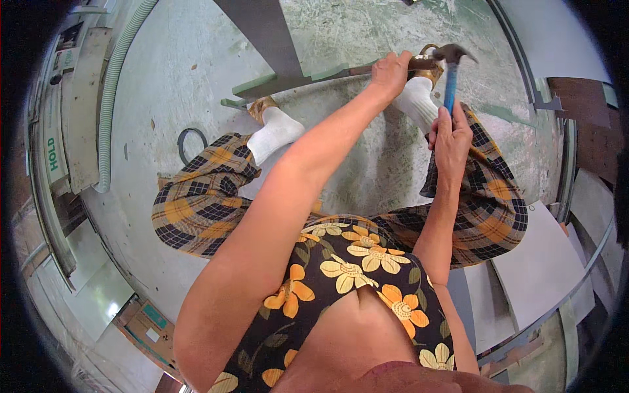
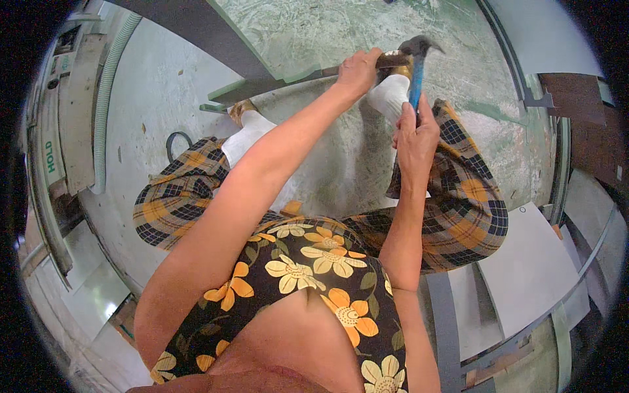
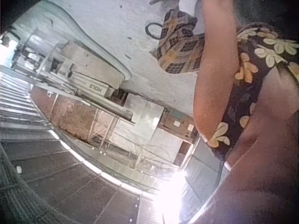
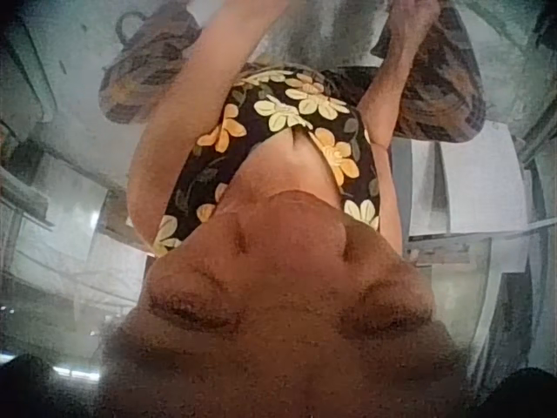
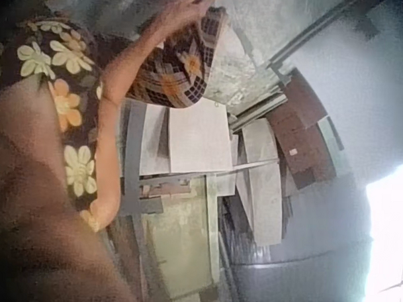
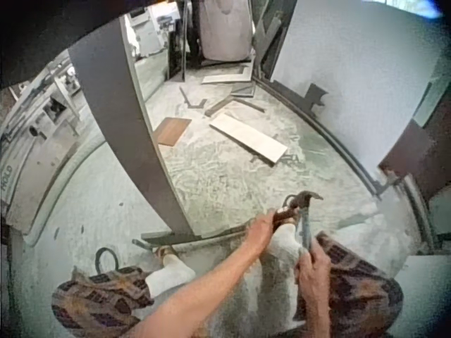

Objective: Using a hammer and a metal tool to manipulate a wooden furniture component.

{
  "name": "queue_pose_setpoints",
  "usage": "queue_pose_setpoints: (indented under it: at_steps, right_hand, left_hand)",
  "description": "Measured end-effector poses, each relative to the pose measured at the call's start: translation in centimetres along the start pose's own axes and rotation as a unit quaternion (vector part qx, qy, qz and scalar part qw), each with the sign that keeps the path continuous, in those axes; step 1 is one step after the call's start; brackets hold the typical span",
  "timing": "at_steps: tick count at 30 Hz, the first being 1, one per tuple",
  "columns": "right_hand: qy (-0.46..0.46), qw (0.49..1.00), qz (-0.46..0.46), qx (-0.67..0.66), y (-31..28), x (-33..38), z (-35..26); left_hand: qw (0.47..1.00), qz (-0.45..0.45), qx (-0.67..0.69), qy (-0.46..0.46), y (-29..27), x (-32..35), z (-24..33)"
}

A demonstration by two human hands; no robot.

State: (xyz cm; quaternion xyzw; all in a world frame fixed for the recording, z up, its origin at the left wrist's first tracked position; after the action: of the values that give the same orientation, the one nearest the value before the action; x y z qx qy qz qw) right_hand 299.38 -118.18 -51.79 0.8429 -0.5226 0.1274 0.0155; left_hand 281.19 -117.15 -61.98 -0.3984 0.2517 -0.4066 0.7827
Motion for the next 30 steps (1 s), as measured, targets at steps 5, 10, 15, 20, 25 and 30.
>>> queue_pose_setpoints:
  at_steps: [5,10,15,20,25,30]
  right_hand:
    - [0.059,0.998,-0.022,-0.002,0.9,1.1,0.9]
    - [0.036,0.999,-0.01,0.001,0.1,-0.1,1.1]
    - [0.023,0.999,-0.016,-0.034,-0.1,0.8,-0.3]
    - [-0.034,0.994,0.019,-0.103,-1.0,1.7,-2.9]
    - [-0.022,0.992,-0.006,-0.122,-0.1,2.3,-2.6]
    - [-0.022,0.997,-0.008,-0.072,-0.1,2.2,-2.0]
  left_hand:
    - [0.999,-0.03,-0.016,-0.003,0.4,0.0,0.1]
    - [1.0,-0.027,-0.01,0.01,-0.1,-0.1,0.2]
    - [1.0,-0.009,-0.01,0.027,-0.8,-0.7,-1.8]
    - [0.995,0.064,0.066,0.036,-6.5,0.7,-2.1]
    - [0.96,0.066,0.262,-0.071,-9.5,2.2,-8.4]
    - [0.935,0.046,0.348,-0.039,-11.1,2.7,-7.7]
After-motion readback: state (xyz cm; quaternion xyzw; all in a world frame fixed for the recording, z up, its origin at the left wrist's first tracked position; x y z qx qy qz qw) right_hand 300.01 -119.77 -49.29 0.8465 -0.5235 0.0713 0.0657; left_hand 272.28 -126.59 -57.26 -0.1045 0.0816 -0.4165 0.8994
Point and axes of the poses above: each hand's wrist, its own x-axis away from the middle knuckle, its own y-axis out of the palm, z = x × y, the point moved 8 cm from there along -x, towards the middle knuckle, and after that the axes turned 4 degrees about -x, right-handed, at the moved point
